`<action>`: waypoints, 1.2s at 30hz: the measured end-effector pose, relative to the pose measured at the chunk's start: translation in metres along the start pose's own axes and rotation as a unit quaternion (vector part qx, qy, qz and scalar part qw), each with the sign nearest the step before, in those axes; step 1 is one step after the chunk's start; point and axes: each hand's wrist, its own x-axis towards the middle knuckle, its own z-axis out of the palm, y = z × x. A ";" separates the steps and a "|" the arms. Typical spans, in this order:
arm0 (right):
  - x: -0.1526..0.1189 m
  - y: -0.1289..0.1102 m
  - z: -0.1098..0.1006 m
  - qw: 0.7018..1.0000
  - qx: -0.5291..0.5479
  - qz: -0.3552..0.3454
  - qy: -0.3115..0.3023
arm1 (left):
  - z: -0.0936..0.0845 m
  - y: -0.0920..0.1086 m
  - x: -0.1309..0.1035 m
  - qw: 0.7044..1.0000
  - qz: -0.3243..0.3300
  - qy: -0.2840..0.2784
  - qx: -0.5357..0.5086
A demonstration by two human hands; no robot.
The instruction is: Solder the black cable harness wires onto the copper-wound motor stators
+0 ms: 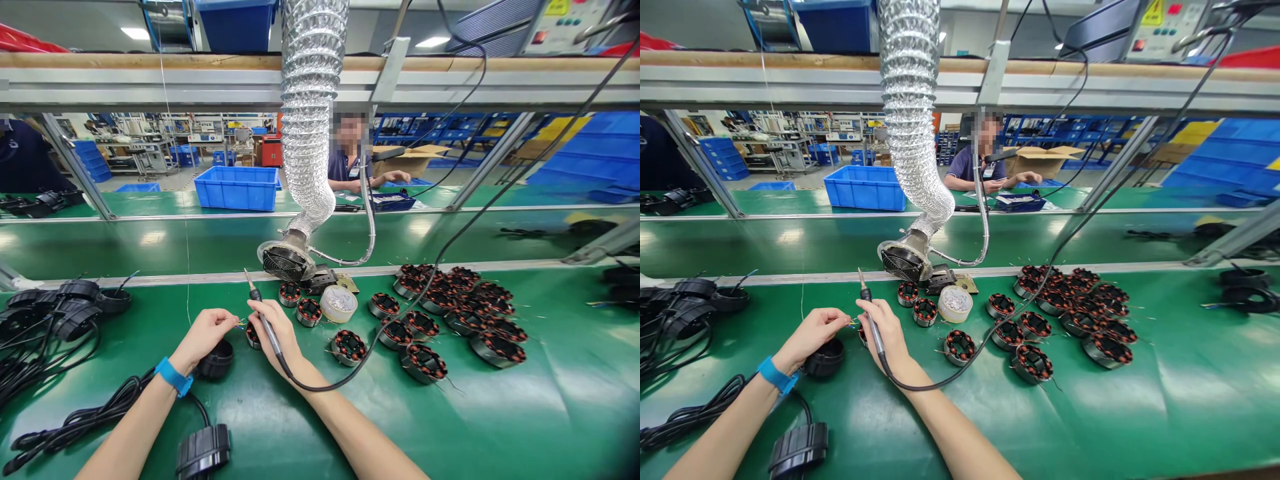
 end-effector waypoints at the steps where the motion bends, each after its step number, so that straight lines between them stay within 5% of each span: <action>1: 0.000 0.001 0.002 1.000 0.005 0.000 -0.006 | 0.000 0.000 0.000 1.000 0.002 0.001 0.002; 14: -0.002 0.004 0.015 0.998 -0.026 -0.023 -0.057 | 0.002 0.004 -0.006 0.999 0.026 0.001 0.030; 27: -0.011 0.006 0.011 0.999 -0.032 -0.004 -0.038 | -0.008 0.002 -0.005 0.995 0.012 -0.085 0.049; 36: -0.015 0.004 0.012 0.988 -0.110 -0.043 -0.094 | 0.000 -0.005 -0.002 0.998 0.007 -0.043 0.047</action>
